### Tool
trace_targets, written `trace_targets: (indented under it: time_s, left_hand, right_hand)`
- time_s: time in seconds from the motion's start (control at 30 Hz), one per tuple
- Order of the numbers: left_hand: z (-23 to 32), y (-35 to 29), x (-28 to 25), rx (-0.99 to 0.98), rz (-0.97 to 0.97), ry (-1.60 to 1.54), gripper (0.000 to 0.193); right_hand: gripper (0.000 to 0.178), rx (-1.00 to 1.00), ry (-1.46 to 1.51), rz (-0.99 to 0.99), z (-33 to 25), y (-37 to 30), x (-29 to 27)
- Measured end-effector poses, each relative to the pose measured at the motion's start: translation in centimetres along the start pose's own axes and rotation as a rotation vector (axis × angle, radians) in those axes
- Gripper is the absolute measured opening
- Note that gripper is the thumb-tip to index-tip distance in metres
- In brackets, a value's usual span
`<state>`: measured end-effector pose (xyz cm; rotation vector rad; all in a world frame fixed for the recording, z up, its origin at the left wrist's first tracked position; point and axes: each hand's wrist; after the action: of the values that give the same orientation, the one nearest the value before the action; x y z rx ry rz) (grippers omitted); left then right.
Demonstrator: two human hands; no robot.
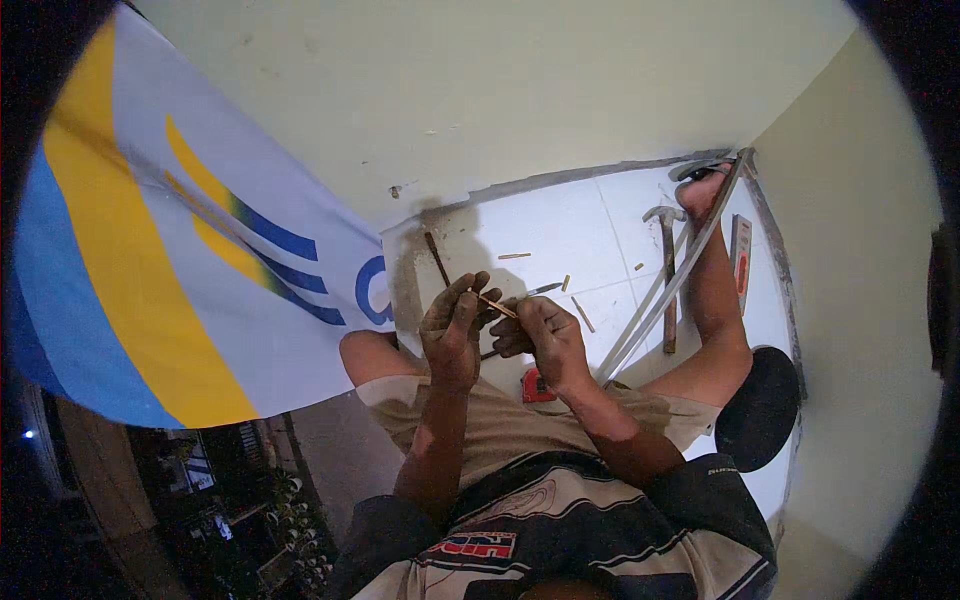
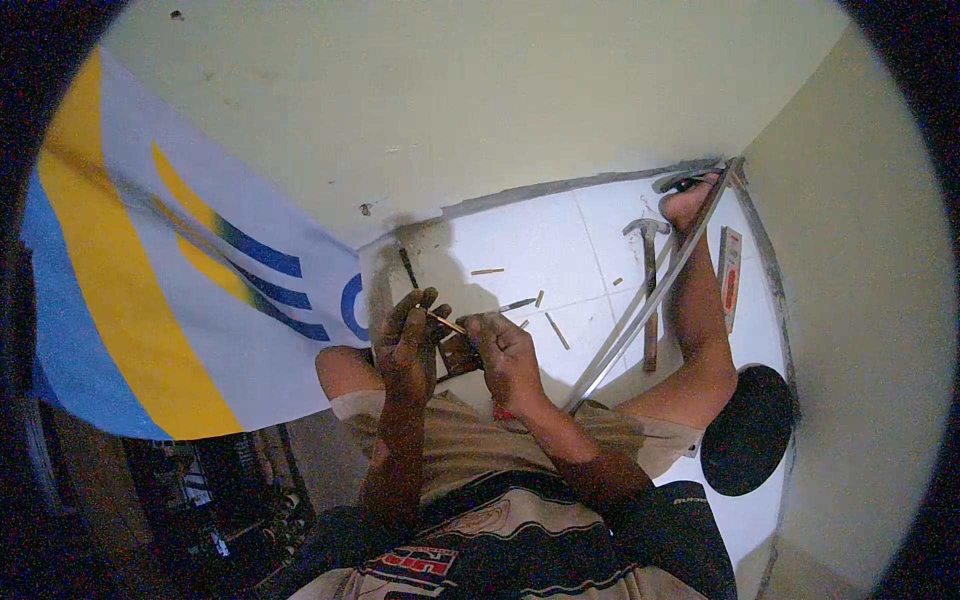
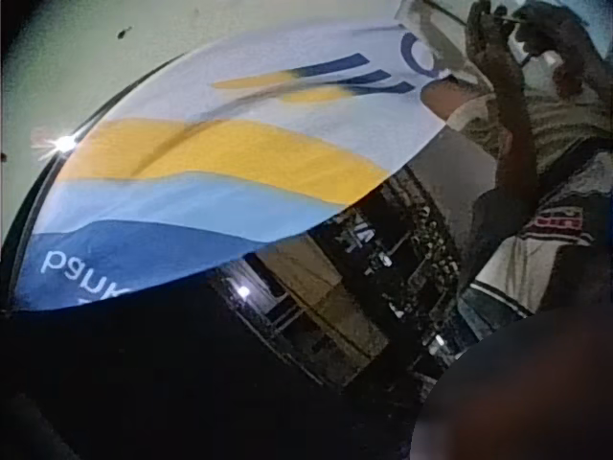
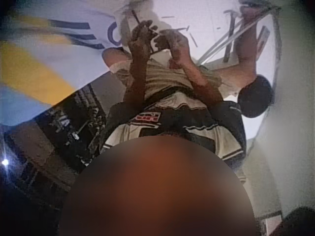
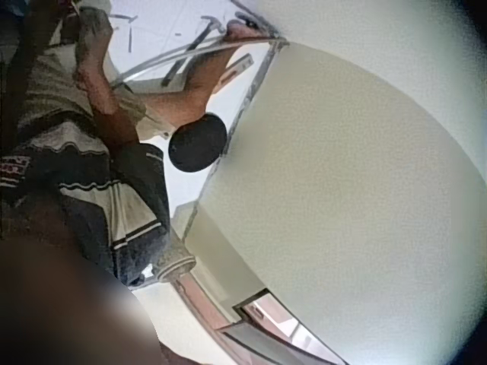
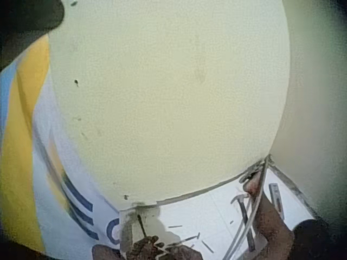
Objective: Installing metal hardware onto a wall using anchors, screws, and a hammer.
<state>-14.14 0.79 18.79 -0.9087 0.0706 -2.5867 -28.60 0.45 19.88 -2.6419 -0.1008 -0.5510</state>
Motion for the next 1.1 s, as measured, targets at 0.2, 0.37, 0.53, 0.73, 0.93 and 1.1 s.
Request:
trace_targets:
  time_s: [0.2,0.37,0.53,0.73,0.93,1.1]
  left_hand:
    - [0.0,-0.2,0.2,0.018,0.064,0.029,0.028]
    - [-0.2,-0.2,0.3,0.010,0.078,0.043,0.028]
    - [-0.3,-0.1,-0.1,0.026,0.085,0.017,0.027]
    - [-0.3,0.0,0.0,-0.006,0.064,0.023,0.027]
    - [-0.4,-0.1,0.2,0.001,0.062,0.027,0.028]
    - [-0.6,-0.1,-0.2,-0.013,0.041,0.034,0.028]
  right_hand:
    - [0.033,-0.181,-0.111,0.059,0.5,-0.1,-0.2]
    - [0.031,-0.074,-0.061,0.031,0.6,0.1,-0.7]
    - [0.036,-0.243,-0.195,0.091,0.8,-0.3,0.3]
    - [0.036,-0.136,-0.133,-0.020,0.8,0.0,-0.5]
    - [0.040,-0.250,-0.202,0.039,1.1,0.1,-0.1]
    - [0.040,-0.157,-0.177,0.025,1.0,0.0,-0.4]
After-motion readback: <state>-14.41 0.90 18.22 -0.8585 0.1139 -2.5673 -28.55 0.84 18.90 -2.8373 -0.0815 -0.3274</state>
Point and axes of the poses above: each hand's wrist, its own y-axis towards the middle knuckle, its own x-axis out of the palm, z = x × y, and after that the axes turned 10 degrees about z, right-handed
